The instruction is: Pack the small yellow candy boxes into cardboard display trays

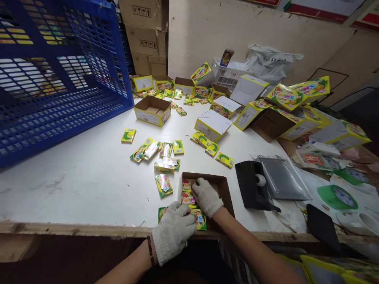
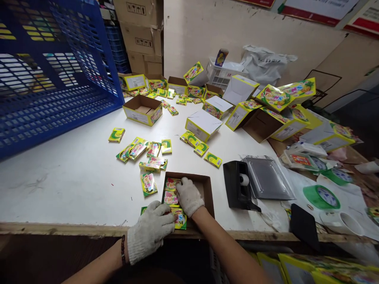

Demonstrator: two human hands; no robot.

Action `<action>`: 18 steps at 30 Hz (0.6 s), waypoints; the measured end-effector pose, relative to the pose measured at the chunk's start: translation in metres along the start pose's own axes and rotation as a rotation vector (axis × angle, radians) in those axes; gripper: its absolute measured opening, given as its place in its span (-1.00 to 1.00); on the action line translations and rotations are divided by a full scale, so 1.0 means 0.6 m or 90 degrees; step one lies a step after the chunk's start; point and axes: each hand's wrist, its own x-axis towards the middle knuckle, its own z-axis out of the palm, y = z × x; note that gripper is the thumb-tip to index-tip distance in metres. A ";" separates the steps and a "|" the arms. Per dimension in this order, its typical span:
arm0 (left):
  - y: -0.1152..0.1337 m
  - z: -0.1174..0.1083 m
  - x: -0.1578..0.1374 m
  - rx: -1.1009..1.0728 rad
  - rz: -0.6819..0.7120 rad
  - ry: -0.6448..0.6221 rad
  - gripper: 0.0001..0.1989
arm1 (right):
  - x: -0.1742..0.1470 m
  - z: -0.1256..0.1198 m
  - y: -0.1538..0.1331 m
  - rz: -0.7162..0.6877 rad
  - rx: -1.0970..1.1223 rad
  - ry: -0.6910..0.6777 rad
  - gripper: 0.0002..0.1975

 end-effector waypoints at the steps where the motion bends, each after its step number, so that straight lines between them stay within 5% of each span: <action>1: 0.002 0.000 -0.002 -0.007 0.002 0.005 -0.92 | -0.002 -0.001 -0.002 -0.019 -0.011 -0.019 -0.73; 6: -0.020 -0.017 -0.016 -0.151 -0.053 0.158 -0.83 | -0.007 -0.010 0.000 -0.077 -0.025 -0.031 -0.75; 9: -0.075 -0.021 -0.021 -0.138 -0.275 0.254 -0.81 | -0.005 -0.012 0.001 -0.100 -0.028 -0.022 -0.70; 12: -0.137 -0.015 -0.023 -0.058 -0.483 0.172 -0.59 | -0.002 -0.017 0.003 -0.088 -0.004 -0.042 -0.72; 15: -0.166 -0.011 -0.031 -0.052 -0.523 0.135 -0.38 | -0.003 -0.026 0.002 -0.058 0.083 -0.006 -0.73; 18: -0.147 -0.019 -0.038 -0.029 -0.487 0.320 -0.32 | -0.016 -0.035 -0.019 -0.024 0.312 0.121 -0.76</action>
